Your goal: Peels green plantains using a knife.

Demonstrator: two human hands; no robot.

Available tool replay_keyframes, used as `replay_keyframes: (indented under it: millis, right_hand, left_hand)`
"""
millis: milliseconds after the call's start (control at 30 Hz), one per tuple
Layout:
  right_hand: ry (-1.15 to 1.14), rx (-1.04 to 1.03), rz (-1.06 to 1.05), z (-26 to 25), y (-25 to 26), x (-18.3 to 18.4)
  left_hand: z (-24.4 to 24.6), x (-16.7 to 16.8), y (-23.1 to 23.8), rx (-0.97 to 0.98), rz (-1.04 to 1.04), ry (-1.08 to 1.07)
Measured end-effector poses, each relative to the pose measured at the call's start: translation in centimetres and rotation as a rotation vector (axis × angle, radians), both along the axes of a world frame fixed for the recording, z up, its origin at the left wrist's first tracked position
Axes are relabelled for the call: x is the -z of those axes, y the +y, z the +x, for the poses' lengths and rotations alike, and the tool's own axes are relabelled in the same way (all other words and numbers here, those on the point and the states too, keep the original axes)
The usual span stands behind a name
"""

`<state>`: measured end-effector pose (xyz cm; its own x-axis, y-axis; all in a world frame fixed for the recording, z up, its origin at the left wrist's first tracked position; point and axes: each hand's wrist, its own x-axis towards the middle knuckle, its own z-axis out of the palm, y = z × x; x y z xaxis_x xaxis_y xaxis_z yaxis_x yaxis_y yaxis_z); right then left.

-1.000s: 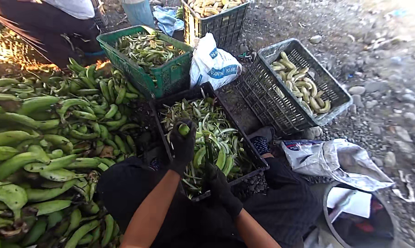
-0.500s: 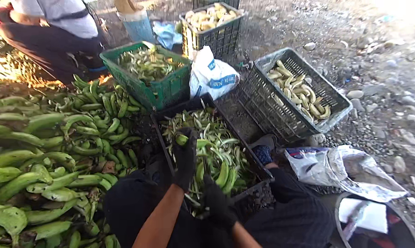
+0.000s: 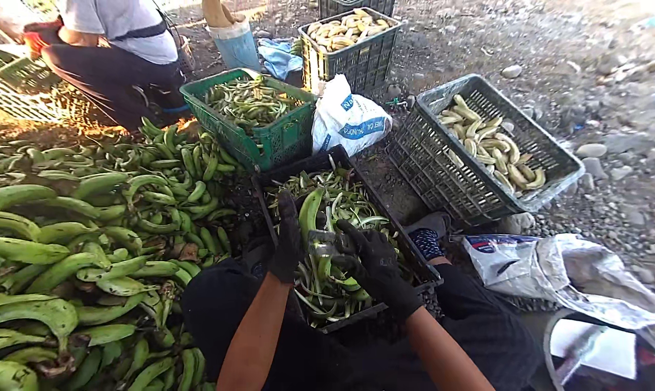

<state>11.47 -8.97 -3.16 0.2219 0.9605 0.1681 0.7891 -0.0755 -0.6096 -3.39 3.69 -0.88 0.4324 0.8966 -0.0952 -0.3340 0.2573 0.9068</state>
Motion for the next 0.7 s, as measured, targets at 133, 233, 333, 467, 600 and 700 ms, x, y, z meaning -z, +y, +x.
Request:
replay_keyframes:
  millis: [133,233,333,467,600,700]
  right_hand:
    - [-0.048,0.146,0.082,-1.0,1.4,0.5]
    - [-0.001,0.316,-0.07,-0.9,4.3,0.4]
    - [0.128,0.425,-0.223,0.9,7.1,-0.7]
    - [0.157,0.353,-0.146,1.6,6.8,-2.2]
    - [0.162,0.156,-0.194,-0.5,4.6,-2.4]
    - [0.117,0.086,-0.136,-2.5,2.2,-0.9]
  left_hand:
    - [0.1,-0.6,-0.4,-0.021,0.086,0.129]
    - [1.0,0.1,-1.3,-0.091,0.131,0.211]
    - [1.8,0.4,-2.1,-0.1,0.046,0.268]
    - [0.9,-0.1,-0.4,-0.083,-0.071,0.067]
    - [0.2,0.5,0.8,-0.175,0.028,0.027]
    - [-0.5,1.3,1.6,-0.264,0.058,0.043]
